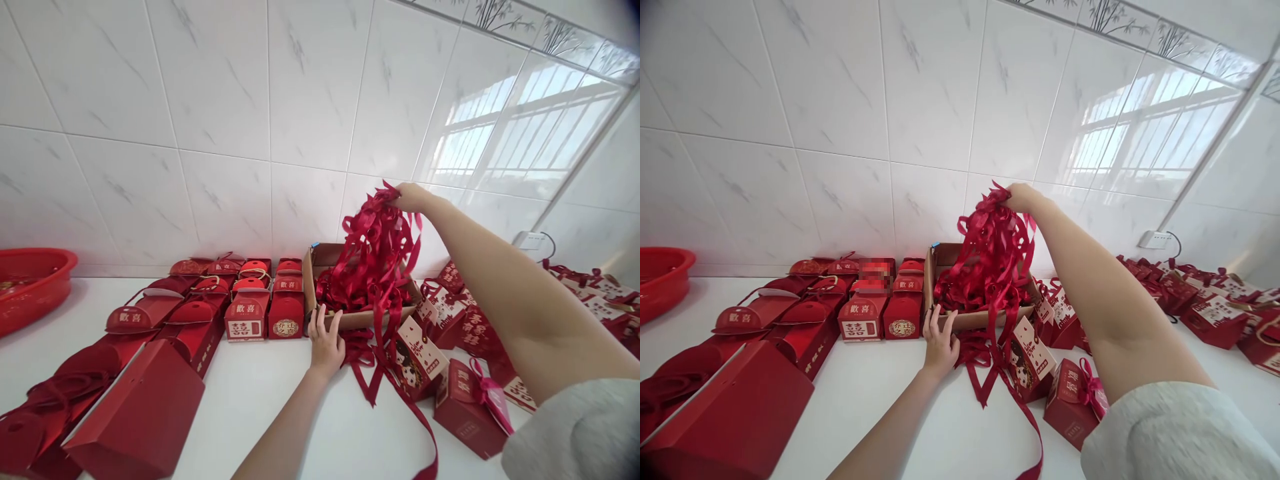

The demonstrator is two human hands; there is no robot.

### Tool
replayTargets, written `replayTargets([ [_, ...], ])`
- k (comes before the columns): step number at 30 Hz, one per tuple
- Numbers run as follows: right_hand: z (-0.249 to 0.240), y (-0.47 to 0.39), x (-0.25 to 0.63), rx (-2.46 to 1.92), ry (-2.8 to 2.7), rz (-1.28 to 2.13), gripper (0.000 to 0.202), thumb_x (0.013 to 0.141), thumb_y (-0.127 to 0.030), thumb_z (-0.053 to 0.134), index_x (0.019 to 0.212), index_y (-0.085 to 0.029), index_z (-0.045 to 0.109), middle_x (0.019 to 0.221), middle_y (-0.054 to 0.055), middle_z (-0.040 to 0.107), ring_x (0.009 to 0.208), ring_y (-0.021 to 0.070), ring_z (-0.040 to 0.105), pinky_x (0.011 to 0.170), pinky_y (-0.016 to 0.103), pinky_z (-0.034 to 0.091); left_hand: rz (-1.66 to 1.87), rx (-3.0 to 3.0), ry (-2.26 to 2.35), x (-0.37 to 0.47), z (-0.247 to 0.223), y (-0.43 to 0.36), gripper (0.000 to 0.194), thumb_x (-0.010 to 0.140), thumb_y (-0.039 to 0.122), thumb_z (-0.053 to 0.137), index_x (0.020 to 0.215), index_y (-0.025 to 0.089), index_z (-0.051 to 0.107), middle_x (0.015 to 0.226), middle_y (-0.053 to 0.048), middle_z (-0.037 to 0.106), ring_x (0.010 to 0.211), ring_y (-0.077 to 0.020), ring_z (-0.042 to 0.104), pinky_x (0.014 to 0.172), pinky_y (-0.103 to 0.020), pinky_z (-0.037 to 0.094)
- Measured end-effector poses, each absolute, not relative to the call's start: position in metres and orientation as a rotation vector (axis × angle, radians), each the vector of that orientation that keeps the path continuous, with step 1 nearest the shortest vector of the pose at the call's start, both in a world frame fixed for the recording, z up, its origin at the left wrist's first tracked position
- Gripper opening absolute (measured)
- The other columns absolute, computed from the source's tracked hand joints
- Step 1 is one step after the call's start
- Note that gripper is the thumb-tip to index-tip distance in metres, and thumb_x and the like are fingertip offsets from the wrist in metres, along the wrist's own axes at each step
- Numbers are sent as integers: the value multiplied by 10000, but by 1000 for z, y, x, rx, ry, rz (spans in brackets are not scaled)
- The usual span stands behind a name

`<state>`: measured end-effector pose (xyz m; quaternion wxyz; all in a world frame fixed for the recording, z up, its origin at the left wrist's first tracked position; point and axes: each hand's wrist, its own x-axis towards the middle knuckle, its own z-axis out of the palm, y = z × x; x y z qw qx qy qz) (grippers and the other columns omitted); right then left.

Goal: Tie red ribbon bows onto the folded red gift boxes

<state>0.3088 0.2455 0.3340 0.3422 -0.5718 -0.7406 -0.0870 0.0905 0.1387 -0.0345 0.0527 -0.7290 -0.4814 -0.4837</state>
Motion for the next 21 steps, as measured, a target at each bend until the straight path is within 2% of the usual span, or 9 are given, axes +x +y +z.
replayTargets([
  [7, 346, 234, 302, -1699, -1942, -202, 197, 756, -243, 645, 925, -152, 689, 823, 39, 669, 830, 191, 637, 830, 364, 509, -1490, -2213, -1459, 90, -36, 139, 640, 743, 18, 489, 1329, 273, 468, 1508, -93, 170, 1393, -386, 157, 1050, -605, 301],
  [9, 349, 227, 300, -1755, -1997, -173, 270, 690, -244, 718, 947, -163, 700, 893, 39, 681, 883, 204, 637, 847, 366, 507, -1492, -2221, -1456, 90, -36, 140, 658, 743, 16, 487, 1347, 275, 448, 1519, -88, 148, 1398, -386, 144, 1066, -603, 278],
  [12, 351, 214, 295, -1882, -2037, -143, 425, 583, -267, 812, 982, -169, 706, 1024, 85, 678, 970, 280, 627, 875, 438, 495, -1487, -2237, -1465, 89, -37, 141, 695, 747, 13, 477, 1383, 281, 397, 1536, -78, 106, 1408, -380, 117, 1085, -594, 252],
  [14, 349, 203, 291, -1982, -2050, -128, 470, 620, -305, 800, 1056, -169, 687, 1135, 116, 649, 1020, 303, 616, 900, 459, 482, -1481, -2244, -1486, 89, -37, 142, 708, 749, 16, 472, 1398, 278, 368, 1545, -76, 79, 1412, -378, 102, 1086, -587, 253],
  [17, 343, 179, 285, -2028, -2027, -107, 444, 736, -323, 717, 1146, -166, 644, 1246, 130, 595, 1053, 284, 609, 909, 430, 486, -1471, -2247, -1537, 88, -36, 142, 671, 756, 34, 470, 1386, 244, 374, 1540, -106, 94, 1410, -377, 108, 1074, -585, 265],
  [21, 318, 120, 279, -1778, -1990, -93, 396, 809, -381, 628, 1157, -193, 633, 1244, 101, 603, 1042, 261, 604, 877, 417, 502, -1419, -2298, -1618, 86, -31, 140, 406, 806, 105, 461, 1204, 159, 523, 1441, -164, 293, 1353, -345, 256, 1070, -538, 277],
])
